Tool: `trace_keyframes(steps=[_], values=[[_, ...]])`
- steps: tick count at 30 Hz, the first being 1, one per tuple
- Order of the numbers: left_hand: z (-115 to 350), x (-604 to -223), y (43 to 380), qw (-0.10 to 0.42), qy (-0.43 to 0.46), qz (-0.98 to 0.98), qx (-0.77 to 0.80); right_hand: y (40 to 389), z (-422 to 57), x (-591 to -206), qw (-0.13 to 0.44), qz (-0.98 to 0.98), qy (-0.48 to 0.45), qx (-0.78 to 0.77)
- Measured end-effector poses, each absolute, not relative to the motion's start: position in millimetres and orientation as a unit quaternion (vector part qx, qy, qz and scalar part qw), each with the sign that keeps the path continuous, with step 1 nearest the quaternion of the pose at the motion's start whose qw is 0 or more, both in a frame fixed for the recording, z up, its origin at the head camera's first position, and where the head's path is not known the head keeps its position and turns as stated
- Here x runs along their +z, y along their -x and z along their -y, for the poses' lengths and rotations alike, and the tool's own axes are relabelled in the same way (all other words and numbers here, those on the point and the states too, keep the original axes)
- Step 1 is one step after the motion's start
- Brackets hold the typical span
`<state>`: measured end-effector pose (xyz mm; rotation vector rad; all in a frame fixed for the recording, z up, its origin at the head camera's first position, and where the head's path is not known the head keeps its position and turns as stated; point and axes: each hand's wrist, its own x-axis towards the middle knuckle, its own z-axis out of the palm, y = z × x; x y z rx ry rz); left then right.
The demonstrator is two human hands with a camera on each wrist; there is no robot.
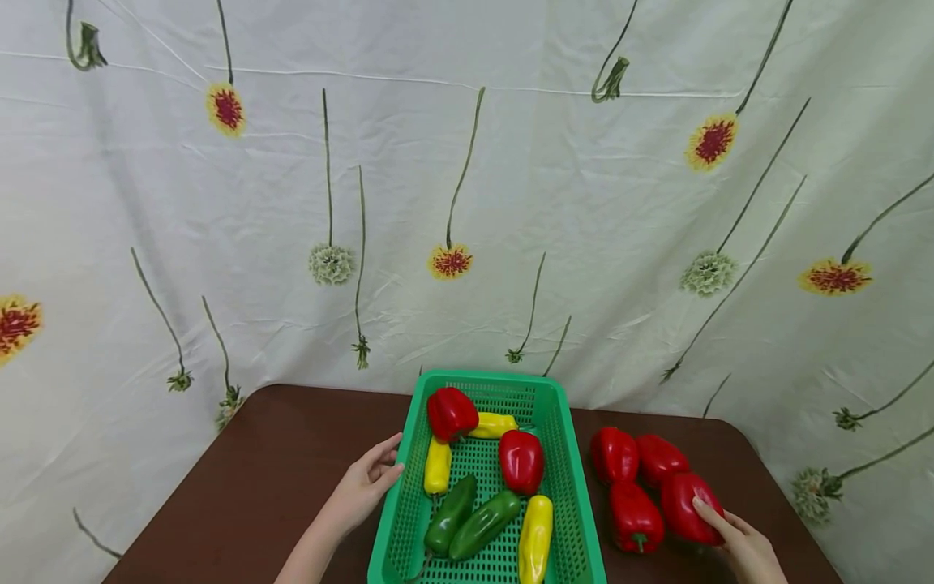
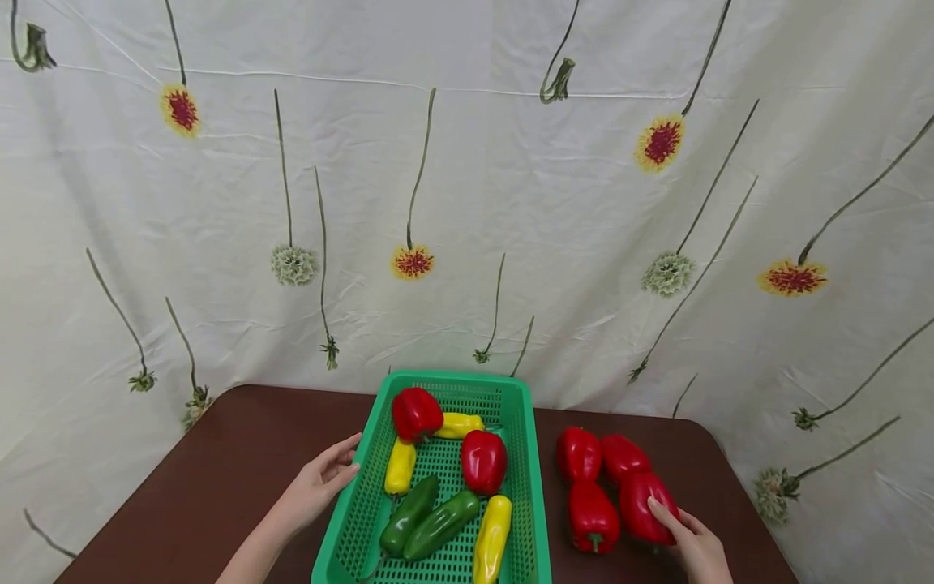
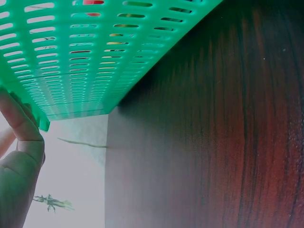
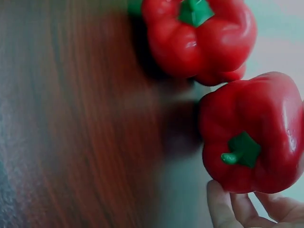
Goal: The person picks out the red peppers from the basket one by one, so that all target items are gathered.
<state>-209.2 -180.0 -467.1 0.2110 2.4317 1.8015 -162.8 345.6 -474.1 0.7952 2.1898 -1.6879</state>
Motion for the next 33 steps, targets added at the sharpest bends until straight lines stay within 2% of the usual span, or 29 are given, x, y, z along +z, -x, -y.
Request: trace_keyframes(steps=[12, 33], values=[[179.4, -467.2, 209.3, 0.053, -0.070, -0.800, 0.594, 165.0, -348.4, -485.6, 0.177, -0.769, -0.265, -0.555], [180.2, -468.4, 208.9, 0.056, -0.078, -0.799, 0.594, 168.4, -347.9, -487.1, 0.176, -0.808, -0.248, -0.504]])
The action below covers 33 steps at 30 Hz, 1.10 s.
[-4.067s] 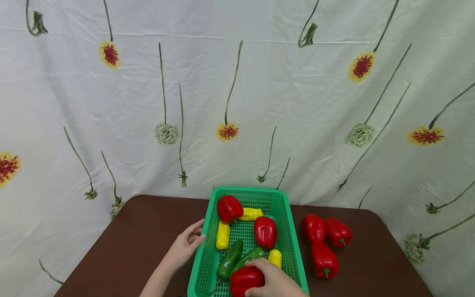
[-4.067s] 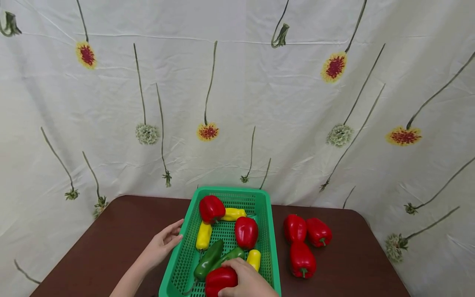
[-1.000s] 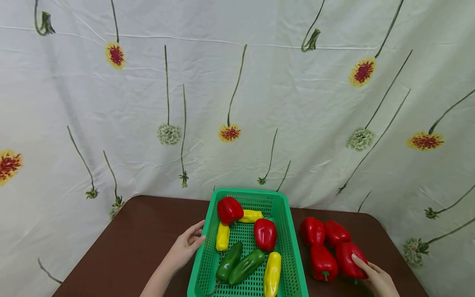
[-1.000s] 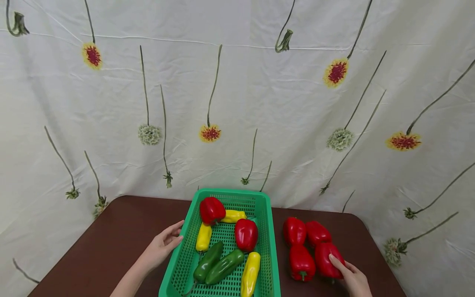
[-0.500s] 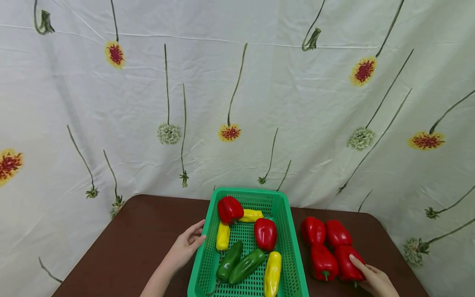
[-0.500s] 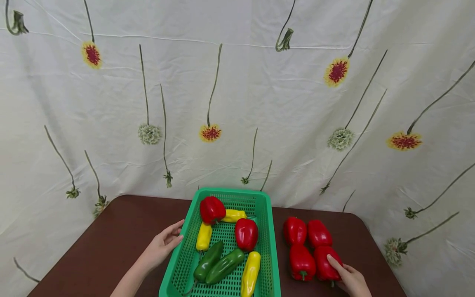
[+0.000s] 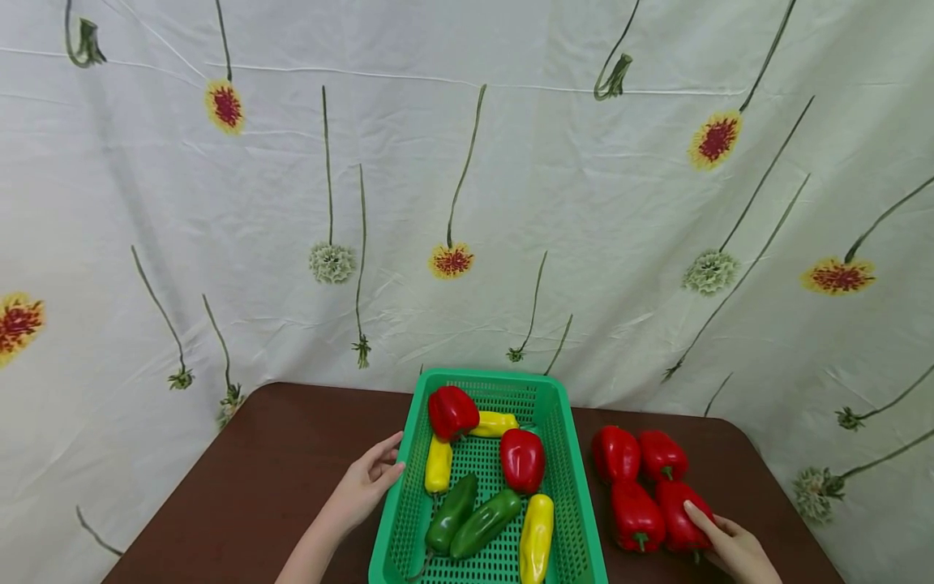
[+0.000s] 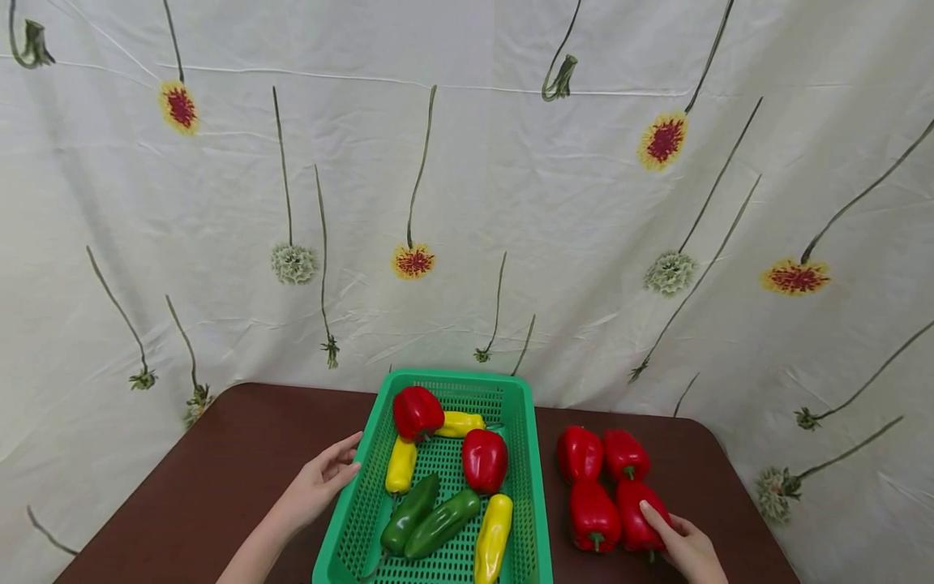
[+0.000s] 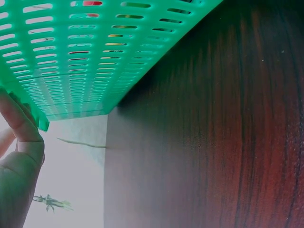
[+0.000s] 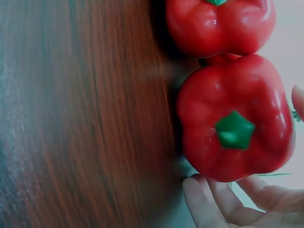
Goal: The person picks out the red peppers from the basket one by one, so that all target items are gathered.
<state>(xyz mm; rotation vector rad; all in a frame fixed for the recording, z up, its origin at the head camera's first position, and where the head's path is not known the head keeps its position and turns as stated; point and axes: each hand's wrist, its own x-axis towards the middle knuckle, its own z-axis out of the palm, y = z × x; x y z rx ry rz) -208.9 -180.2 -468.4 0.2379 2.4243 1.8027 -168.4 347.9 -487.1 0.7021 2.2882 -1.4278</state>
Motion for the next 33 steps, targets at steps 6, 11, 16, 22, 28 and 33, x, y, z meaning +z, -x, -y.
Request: trace_keyframes(steps=[6, 11, 16, 22, 28, 33], values=[[180.5, -468.3, 208.7, 0.054, -0.078, -0.799, 0.593, 167.7, -346.0, -483.5, 0.171, -0.804, -0.252, -0.511], [180.6, -467.7, 208.1, 0.057, -0.078, -0.799, 0.594, 167.6, -346.5, -480.1, 0.171, -0.811, -0.247, -0.502], [180.6, -467.7, 208.4, 0.054, -0.080, -0.801, 0.590, 168.9, -349.1, -471.4, 0.163, -0.834, -0.236, -0.471], [179.8, -468.1, 210.0, 0.050, -0.068, -0.803, 0.590, 173.2, -344.3, -452.1, 0.122, -0.834, -0.233, -0.484], [179.5, -468.3, 209.4, 0.051, -0.064, -0.802, 0.592, 179.8, -327.5, -423.8, 0.072, -0.843, -0.218, -0.486], [179.5, -468.6, 209.7, 0.051, -0.065, -0.804, 0.589, 185.8, -306.5, -397.2, 0.031, -0.850, -0.191, -0.490]])
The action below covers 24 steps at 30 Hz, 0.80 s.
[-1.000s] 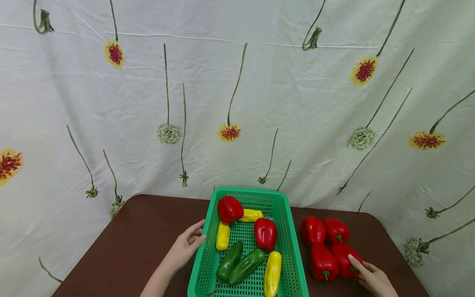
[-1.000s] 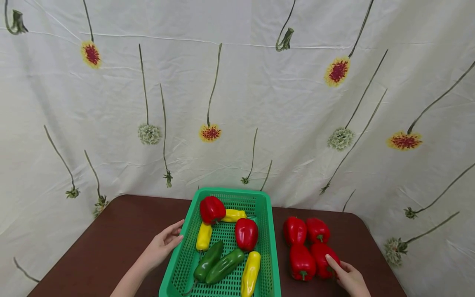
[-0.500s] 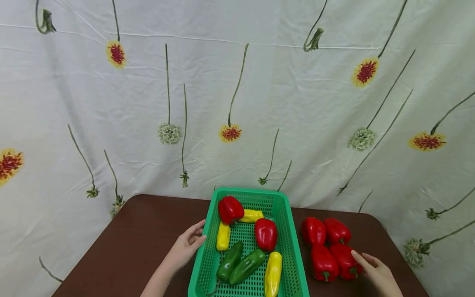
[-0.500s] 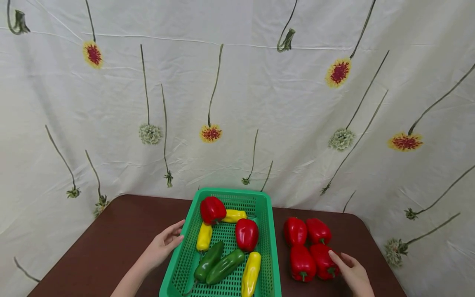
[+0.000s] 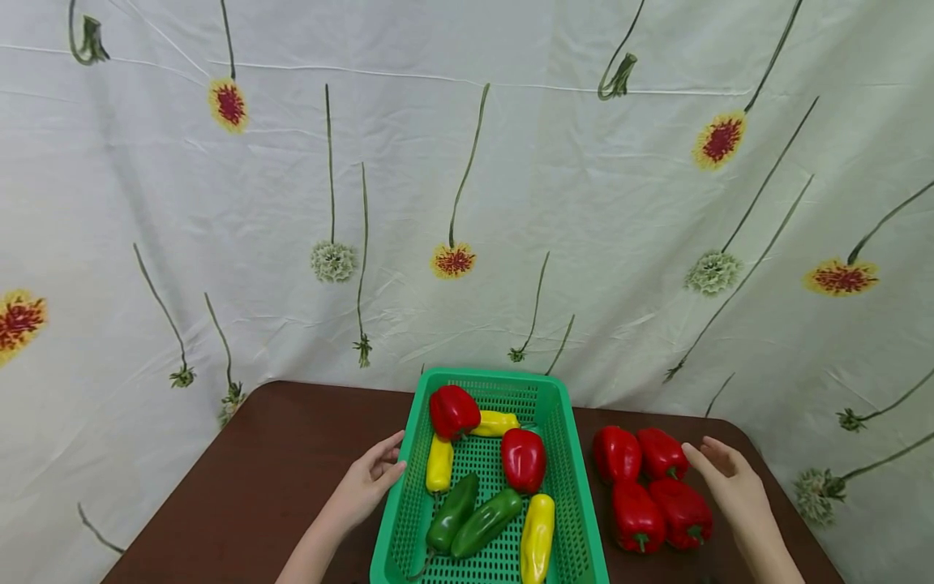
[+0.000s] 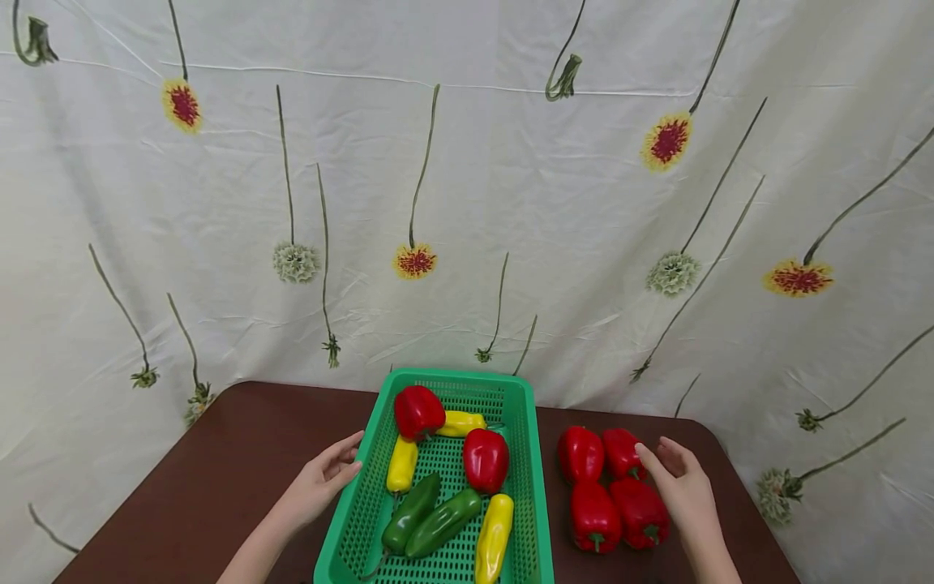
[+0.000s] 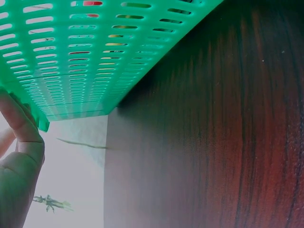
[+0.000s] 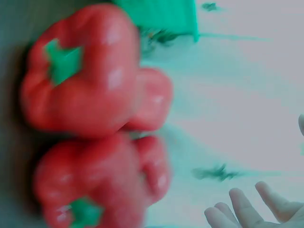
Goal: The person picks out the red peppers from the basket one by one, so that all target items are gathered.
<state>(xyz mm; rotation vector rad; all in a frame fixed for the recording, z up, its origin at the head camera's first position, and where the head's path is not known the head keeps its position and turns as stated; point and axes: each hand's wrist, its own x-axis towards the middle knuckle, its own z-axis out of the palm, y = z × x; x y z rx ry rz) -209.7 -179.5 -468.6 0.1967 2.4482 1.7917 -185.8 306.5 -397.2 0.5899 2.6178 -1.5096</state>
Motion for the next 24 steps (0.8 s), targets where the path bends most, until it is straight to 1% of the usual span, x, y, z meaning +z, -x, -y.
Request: trace_keyframes(steps=[4, 10, 18, 24], values=[[179.9, -468.6, 209.9, 0.049, -0.066, -0.805, 0.588, 189.9, -285.1, -378.1, 0.005, -0.851, -0.155, -0.502], [179.5, -467.6, 209.9, 0.051, -0.066, -0.804, 0.589, 197.7, -249.3, -363.2, -0.004, -0.850, -0.094, -0.518], [179.2, -466.1, 209.5, 0.053, -0.063, -0.805, 0.587, 214.1, -201.4, -365.3, -0.017, -0.851, -0.053, -0.522], [179.3, -465.6, 209.5, 0.056, -0.061, -0.804, 0.589, 223.6, -167.6, -377.1, -0.030, -0.846, -0.036, -0.532]])
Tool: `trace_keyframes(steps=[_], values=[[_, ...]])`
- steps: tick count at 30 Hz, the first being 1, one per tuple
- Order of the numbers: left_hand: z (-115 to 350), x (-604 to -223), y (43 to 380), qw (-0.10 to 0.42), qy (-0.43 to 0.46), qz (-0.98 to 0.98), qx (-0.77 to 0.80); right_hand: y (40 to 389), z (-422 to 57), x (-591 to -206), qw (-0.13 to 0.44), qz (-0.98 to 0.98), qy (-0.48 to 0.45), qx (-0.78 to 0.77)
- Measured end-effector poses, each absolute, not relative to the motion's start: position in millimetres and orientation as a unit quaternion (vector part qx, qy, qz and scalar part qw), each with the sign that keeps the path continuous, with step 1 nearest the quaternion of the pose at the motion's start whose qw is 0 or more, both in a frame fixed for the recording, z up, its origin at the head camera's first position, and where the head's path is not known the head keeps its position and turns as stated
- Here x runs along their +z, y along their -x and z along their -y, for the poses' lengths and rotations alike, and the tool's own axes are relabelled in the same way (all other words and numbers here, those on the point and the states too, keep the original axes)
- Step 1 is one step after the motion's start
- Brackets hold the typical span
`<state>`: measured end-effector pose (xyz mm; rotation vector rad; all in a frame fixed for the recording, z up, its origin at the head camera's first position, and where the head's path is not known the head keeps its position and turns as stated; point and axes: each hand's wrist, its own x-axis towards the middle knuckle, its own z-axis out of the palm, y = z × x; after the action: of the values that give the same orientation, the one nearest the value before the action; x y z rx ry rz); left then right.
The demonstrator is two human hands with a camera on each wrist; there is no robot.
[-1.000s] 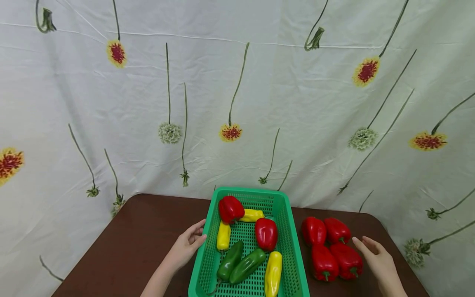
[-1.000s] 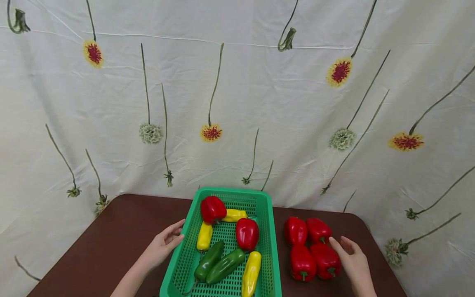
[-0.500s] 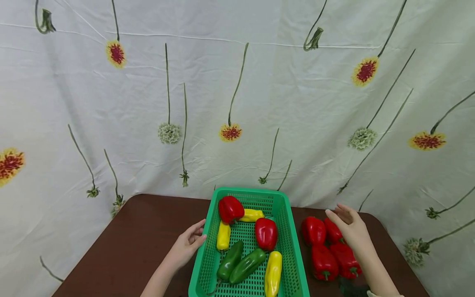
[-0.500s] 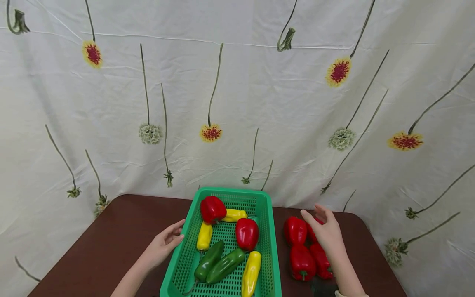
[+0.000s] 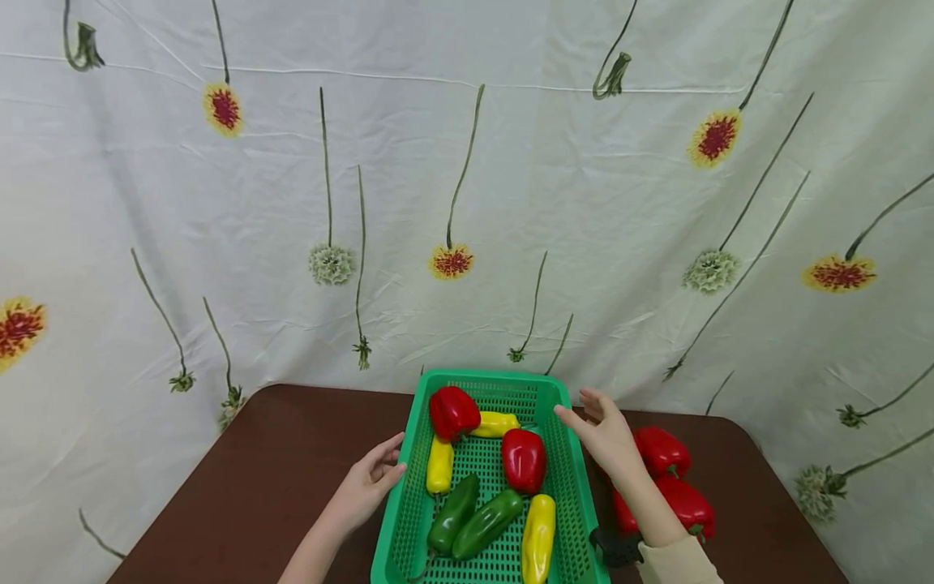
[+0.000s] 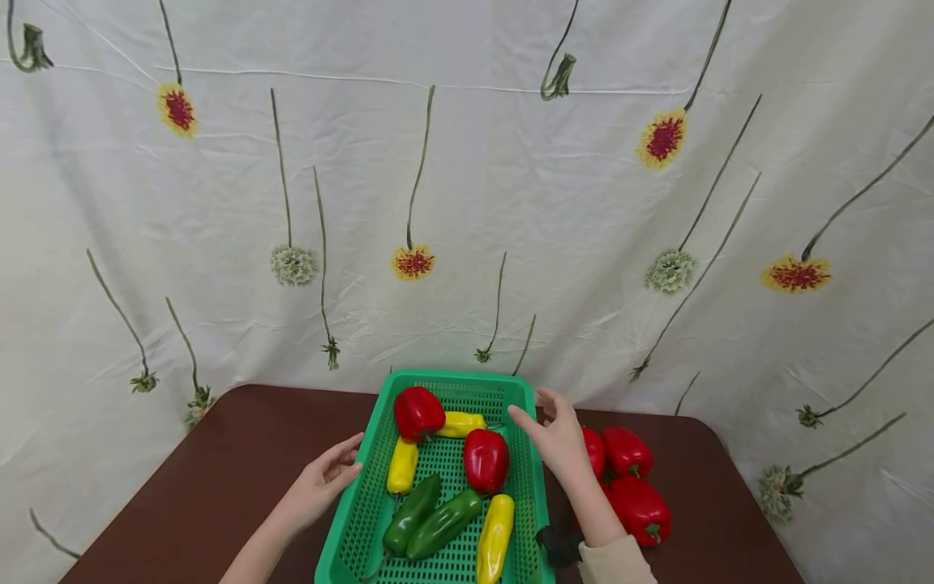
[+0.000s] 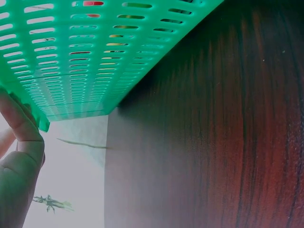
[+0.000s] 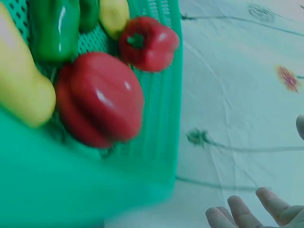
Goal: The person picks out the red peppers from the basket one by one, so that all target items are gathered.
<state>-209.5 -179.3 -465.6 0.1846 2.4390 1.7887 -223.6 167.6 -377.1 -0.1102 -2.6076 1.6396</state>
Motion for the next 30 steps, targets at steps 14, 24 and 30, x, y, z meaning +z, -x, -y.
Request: trace_keyframes(steps=[14, 24, 30], values=[[179.4, -466.3, 210.2, 0.053, -0.060, -0.806, 0.587, 238.5, -111.7, -412.0, 0.036, 0.870, 0.022, 0.491], [178.4, -465.6, 209.8, 0.055, -0.057, -0.805, 0.588, 240.3, -91.1, -428.4, 0.038, 0.900, 0.060, 0.430], [178.2, -465.8, 210.1, 0.053, -0.054, -0.806, 0.587, 241.5, -85.6, -436.4, 0.037, 0.924, 0.072, 0.373]])
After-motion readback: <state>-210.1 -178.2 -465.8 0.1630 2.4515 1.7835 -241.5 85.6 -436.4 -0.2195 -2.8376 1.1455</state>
